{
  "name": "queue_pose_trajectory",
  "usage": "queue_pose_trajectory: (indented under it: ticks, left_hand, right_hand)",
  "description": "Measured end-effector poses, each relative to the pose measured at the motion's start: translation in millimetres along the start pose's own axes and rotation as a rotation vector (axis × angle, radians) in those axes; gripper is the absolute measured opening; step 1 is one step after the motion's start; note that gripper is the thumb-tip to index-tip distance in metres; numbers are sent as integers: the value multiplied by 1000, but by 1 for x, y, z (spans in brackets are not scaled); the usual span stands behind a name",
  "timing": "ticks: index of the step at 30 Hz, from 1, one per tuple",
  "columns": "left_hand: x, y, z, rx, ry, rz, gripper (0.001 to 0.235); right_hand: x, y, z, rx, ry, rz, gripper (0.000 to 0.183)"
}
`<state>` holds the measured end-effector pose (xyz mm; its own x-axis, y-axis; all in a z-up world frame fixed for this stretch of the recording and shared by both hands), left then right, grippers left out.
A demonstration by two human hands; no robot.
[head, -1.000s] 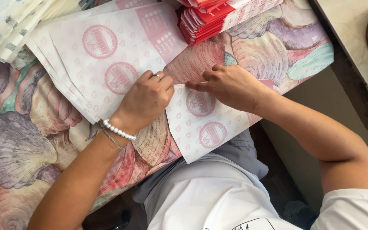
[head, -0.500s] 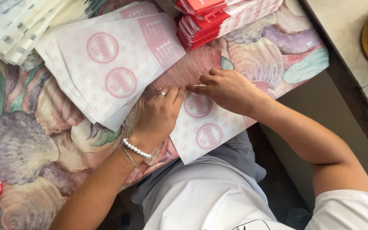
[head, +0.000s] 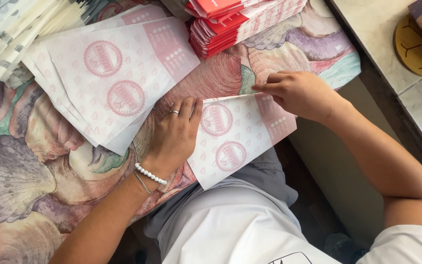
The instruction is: Folding paper food wrappers into pockets and stacking them on a table.
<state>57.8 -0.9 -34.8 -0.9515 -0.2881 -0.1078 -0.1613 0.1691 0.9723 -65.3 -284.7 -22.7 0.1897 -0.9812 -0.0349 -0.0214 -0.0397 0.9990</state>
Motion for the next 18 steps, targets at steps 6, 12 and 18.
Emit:
queue_pose_trajectory:
  ticks: [6,12,18]
  left_hand:
    - [-9,8,-7,-40,2,81,56]
    - [-2,13,-14,-67,-30,35,54]
    - [2,9,-10,-86,-25,-76,53]
  right_hand:
    - [-26,4,-1,7,100,259,41]
    - [-31,1,-6,-66,104,303,56]
    - [-47,22,-21,-172,70,310,71]
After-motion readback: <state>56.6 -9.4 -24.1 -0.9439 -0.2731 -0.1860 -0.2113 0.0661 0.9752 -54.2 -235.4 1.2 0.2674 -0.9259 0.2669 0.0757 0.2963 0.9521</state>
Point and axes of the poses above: each hand's wrist, its own z-axis away from the middle knuckle, its own y-axis out of the back of the hand, x = y × z, the point moved 2 cm from there along -z, towards the middle knuckle, and after that the axes turned 4 degrees about -z, right-handed, at the moved point
